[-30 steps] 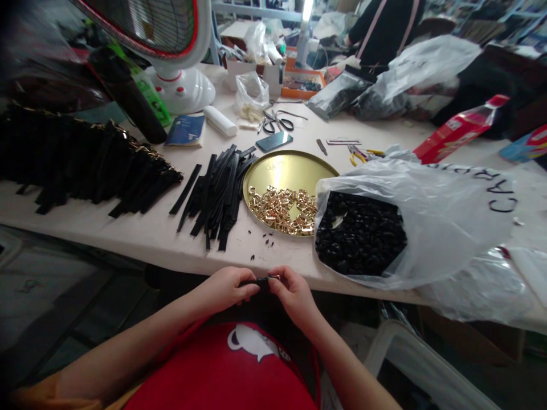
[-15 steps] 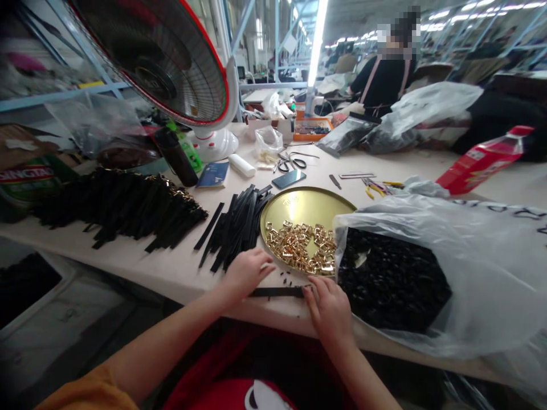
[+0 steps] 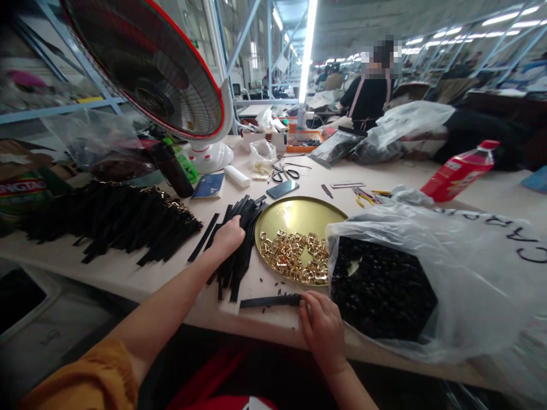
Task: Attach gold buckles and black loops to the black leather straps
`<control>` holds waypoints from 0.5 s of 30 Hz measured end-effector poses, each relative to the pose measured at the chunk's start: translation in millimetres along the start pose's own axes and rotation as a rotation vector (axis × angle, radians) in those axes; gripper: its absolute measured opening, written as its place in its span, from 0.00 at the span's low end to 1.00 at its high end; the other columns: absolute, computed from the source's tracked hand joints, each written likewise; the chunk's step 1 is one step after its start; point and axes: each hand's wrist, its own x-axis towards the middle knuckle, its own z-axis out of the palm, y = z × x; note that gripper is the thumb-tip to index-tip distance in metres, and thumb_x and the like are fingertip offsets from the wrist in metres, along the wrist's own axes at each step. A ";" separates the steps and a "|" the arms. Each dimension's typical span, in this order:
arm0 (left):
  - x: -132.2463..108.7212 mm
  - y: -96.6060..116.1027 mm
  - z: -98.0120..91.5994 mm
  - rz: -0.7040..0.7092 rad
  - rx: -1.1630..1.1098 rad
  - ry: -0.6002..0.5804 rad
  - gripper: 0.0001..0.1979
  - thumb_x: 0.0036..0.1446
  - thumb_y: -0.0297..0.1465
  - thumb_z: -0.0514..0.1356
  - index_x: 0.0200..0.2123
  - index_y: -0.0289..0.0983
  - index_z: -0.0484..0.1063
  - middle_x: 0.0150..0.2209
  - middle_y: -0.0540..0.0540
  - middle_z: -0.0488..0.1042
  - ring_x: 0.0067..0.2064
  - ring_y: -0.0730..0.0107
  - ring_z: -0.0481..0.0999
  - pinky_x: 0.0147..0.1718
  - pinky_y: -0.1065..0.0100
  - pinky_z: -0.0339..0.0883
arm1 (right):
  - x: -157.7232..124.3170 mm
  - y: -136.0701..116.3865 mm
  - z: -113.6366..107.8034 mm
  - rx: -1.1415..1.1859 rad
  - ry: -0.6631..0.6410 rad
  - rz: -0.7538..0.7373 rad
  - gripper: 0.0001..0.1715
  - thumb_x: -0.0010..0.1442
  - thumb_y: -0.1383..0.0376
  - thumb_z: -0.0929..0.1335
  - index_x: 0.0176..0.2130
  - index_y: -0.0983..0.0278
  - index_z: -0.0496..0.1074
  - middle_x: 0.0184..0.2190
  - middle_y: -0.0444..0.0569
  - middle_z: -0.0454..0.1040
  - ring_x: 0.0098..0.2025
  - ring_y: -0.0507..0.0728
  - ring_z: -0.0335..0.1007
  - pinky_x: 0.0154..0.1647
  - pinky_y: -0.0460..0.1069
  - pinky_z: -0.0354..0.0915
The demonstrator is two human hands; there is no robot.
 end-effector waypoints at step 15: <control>-205.9 12.7 2.2 0.122 -0.893 -0.327 0.15 0.58 0.32 0.49 0.47 0.35 0.67 0.42 0.43 0.72 0.43 0.67 0.71 0.43 0.66 0.64 | -2.8 -89.4 -36.9 0.500 -0.109 -0.207 0.13 0.55 0.68 0.65 0.43 0.59 0.65 0.35 0.48 0.72 0.36 0.56 0.68 0.35 0.49 0.65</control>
